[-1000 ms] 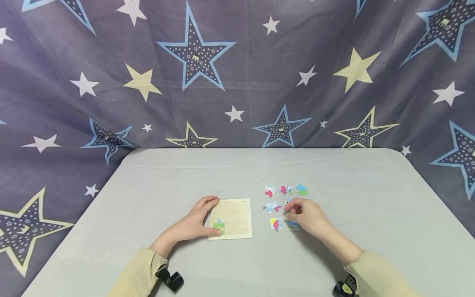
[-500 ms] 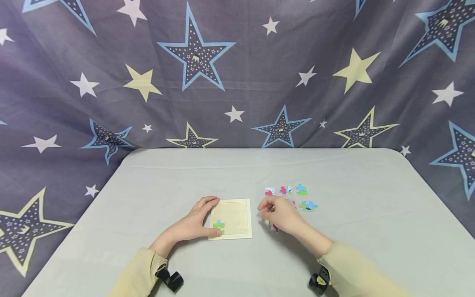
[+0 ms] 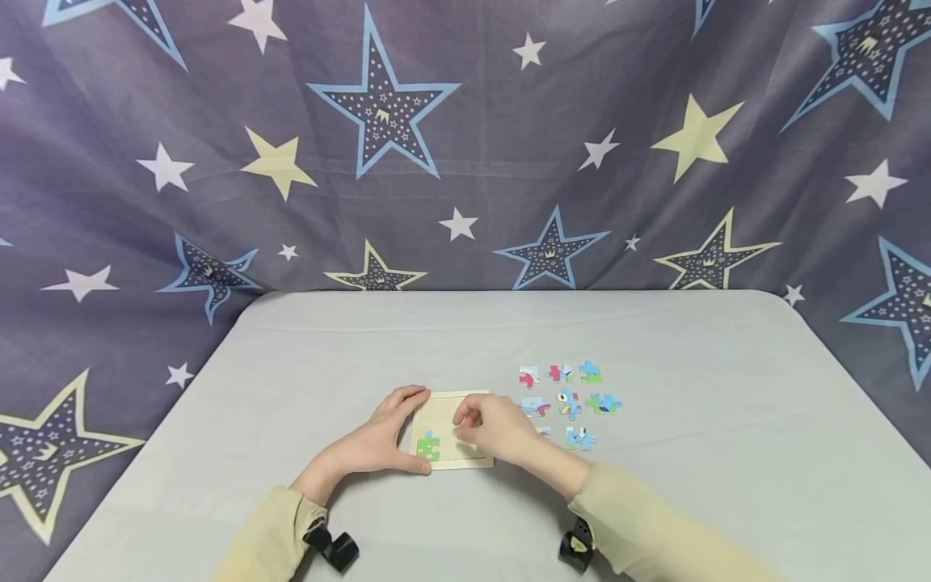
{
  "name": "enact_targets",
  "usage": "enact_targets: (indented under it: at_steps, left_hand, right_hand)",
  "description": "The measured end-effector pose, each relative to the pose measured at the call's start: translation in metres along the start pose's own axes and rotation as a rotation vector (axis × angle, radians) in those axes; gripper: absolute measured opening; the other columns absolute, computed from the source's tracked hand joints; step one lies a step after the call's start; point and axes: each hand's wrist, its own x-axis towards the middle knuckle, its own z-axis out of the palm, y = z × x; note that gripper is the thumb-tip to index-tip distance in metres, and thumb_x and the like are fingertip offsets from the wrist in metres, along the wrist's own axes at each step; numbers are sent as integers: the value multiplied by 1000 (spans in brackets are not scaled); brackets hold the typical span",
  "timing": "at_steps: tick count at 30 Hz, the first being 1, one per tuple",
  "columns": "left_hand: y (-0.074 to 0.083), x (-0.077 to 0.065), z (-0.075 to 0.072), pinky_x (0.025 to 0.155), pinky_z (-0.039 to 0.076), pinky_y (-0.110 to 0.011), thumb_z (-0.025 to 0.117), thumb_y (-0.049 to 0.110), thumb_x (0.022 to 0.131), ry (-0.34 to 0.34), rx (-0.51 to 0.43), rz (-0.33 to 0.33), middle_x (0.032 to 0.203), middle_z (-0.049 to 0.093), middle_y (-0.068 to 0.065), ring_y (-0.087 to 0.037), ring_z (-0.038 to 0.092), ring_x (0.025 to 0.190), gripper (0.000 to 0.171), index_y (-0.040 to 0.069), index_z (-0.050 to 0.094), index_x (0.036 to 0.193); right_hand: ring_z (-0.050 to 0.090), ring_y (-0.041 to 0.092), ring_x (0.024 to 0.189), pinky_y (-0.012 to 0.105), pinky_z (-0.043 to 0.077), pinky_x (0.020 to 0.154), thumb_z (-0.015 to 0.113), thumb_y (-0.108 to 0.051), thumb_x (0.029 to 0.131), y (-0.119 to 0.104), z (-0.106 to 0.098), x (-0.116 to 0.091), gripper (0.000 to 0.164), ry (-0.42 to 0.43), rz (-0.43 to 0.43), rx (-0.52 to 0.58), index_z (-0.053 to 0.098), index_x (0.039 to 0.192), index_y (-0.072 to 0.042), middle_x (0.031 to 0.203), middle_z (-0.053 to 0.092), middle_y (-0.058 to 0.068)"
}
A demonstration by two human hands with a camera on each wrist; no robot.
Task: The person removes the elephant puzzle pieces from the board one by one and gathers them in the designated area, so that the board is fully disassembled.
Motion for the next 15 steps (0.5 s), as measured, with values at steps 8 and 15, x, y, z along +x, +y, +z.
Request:
enact_targets:
  at_steps: [8,15]
  left_hand:
    - [0,0,0,107,22,-51,80,48,61,-5,-1,5,146,22,-8,-29,17,135,108,4,24,143]
    - [0,-1,-1,107,22,-51,79,47,62,-12,1,9,146,20,-8,-29,16,136,108,4,23,143]
  right_hand:
    - [49,4,63,21,42,61,70,-8,71,-12,12,6,19,-27,-97,-61,63,89,-8,71,57,-8]
    - [49,7,65,22,41,58,75,-13,69,-17,21,11,29,-58,-103,-169,67,96,-7,74,58,-2]
